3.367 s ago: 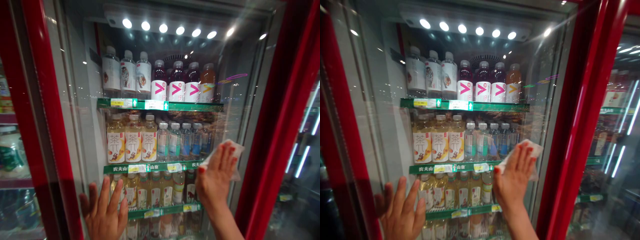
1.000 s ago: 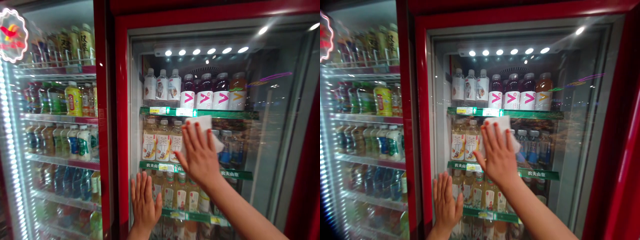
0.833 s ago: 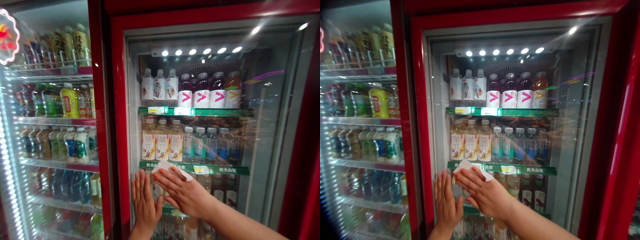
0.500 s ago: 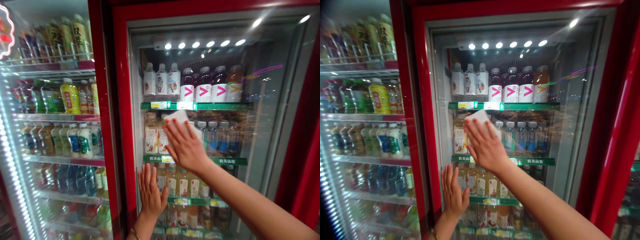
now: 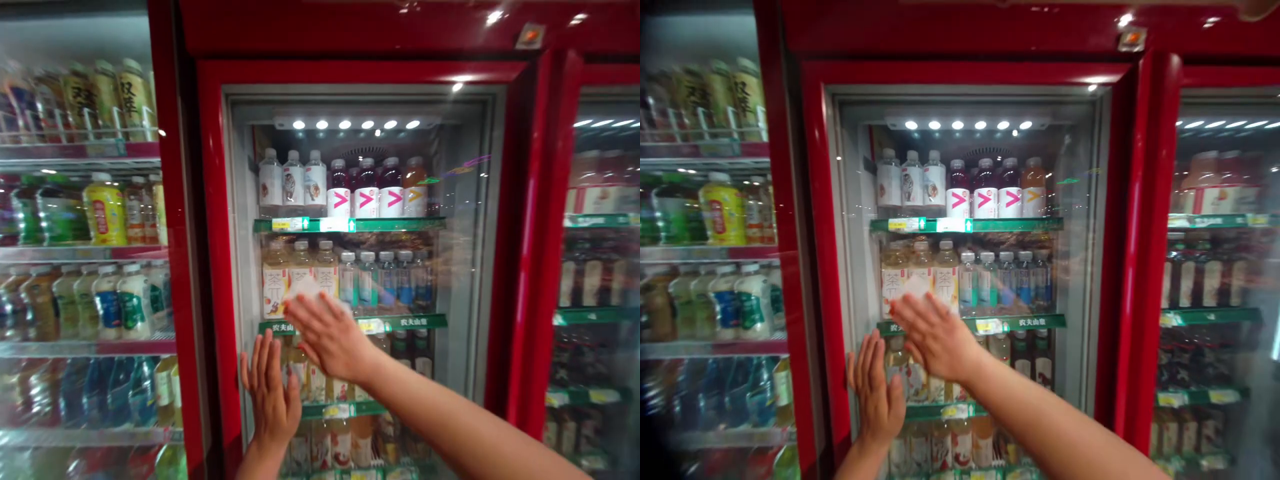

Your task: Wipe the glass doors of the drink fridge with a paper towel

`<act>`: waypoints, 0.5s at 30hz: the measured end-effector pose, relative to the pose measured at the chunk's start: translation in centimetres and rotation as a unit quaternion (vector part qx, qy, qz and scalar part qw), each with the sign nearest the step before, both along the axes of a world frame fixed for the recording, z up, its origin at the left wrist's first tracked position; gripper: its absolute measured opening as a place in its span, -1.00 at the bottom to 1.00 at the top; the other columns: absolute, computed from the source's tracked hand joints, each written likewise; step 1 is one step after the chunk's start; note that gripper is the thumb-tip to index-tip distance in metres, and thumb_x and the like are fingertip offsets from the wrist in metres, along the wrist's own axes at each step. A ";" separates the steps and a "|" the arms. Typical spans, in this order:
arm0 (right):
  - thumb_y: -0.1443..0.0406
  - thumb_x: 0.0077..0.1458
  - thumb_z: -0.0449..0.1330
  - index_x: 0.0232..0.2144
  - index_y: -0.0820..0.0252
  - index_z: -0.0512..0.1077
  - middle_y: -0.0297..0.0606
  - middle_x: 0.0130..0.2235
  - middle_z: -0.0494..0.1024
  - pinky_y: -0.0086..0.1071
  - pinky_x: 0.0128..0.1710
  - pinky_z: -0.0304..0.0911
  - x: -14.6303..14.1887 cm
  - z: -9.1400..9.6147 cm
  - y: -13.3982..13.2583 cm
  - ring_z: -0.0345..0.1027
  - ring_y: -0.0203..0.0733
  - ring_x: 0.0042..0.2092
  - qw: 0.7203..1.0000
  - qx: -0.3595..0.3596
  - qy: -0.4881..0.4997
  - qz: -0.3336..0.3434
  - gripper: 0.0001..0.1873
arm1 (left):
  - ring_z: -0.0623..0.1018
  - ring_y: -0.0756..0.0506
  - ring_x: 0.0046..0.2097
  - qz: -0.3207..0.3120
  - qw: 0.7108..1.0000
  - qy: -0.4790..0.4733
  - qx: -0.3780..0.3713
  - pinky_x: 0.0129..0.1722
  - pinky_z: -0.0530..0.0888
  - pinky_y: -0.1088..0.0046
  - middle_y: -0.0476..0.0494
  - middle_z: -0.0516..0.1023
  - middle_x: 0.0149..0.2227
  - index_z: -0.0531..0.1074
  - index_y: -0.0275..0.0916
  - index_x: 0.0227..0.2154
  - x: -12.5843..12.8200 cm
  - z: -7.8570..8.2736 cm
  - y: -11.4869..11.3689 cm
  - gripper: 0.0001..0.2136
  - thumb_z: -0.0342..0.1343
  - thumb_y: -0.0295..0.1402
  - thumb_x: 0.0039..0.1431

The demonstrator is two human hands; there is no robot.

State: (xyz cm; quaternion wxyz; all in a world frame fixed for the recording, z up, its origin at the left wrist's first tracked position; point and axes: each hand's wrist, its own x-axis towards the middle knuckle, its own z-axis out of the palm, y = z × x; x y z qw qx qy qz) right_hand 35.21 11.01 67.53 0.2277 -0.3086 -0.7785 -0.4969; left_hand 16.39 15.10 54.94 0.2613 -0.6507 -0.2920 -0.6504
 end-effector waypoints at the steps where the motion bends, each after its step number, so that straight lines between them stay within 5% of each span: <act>1: 0.12 0.46 0.07 0.55 0.19 0.02 -0.38 0.59 -0.01 -0.10 0.60 -0.09 1.1 -2.3 -0.3 -0.33 -0.18 0.62 0.998 0.000 -0.060 0.022 -0.25 | 0.05 -0.20 0.60 -0.002 1.000 -0.008 0.001 0.60 -0.10 -0.01 -0.22 0.07 0.59 -0.02 -0.16 0.55 0.4 0.1 -0.2 -0.34 -0.04 -0.41 0.45; 4: 0.17 0.46 0.06 0.53 0.17 0.08 -0.43 0.58 -0.01 -0.13 0.62 -0.21 8.0 -5.7 -2.2 -0.28 -0.20 0.61 0.998 0.030 -0.062 -0.008 -0.30 | -0.03 -0.22 0.62 0.006 1.000 0.017 -0.014 0.60 -0.16 0.00 -0.15 0.00 0.61 -0.01 -0.08 0.55 2.6 0.3 -0.9 -0.31 0.01 -0.44 0.43; 7: 0.25 0.44 0.08 0.57 0.23 -0.12 -0.21 0.59 -0.09 0.06 0.61 -0.32 15.2 -2.7 -4.1 -0.35 -0.07 0.62 0.978 0.109 0.155 -0.088 -0.20 | -0.15 -0.29 0.63 0.034 0.998 0.020 -0.044 0.59 -0.24 -0.13 -0.09 -0.05 0.61 0.01 0.01 0.55 6.8 0.8 -2.0 -0.31 0.05 -0.40 0.43; 10: 0.27 0.44 0.06 0.58 0.26 -0.22 -0.05 0.58 -0.09 0.26 0.58 -0.25 17.9 -0.3 -4.1 -0.34 0.06 0.61 0.944 0.138 0.285 -0.093 -0.16 | -0.21 -0.34 0.63 0.038 0.994 -0.065 -0.073 0.56 -0.29 -0.29 -0.10 -0.02 0.61 0.05 0.04 0.54 12.5 1.9 -3.1 -0.37 -0.02 -0.37 0.47; 12: 0.27 0.43 0.04 0.57 0.28 -0.07 -0.11 0.56 0.02 0.17 0.60 -0.31 18.1 -2.3 -3.9 -0.27 0.03 0.61 0.966 0.115 0.227 -0.047 -0.23 | -0.16 -0.33 0.63 0.020 0.989 -0.124 -0.082 0.56 -0.29 -0.31 -0.13 0.04 0.60 0.11 0.01 0.52 16.3 2.7 -3.6 -0.43 -0.10 -0.35 0.51; 15: 0.27 0.41 0.00 0.43 0.20 0.31 -0.35 0.52 0.18 -0.16 0.62 -0.27 19.5 -9.6 -4.2 -0.09 -0.15 0.58 0.995 0.077 0.060 0.029 -0.39 | -0.05 -0.30 0.62 -0.006 0.973 -0.208 -0.095 0.59 -0.21 -0.24 -0.15 0.14 0.57 0.23 -0.07 0.46 20.5 3.0 -4.3 -0.50 -0.22 -0.29 0.55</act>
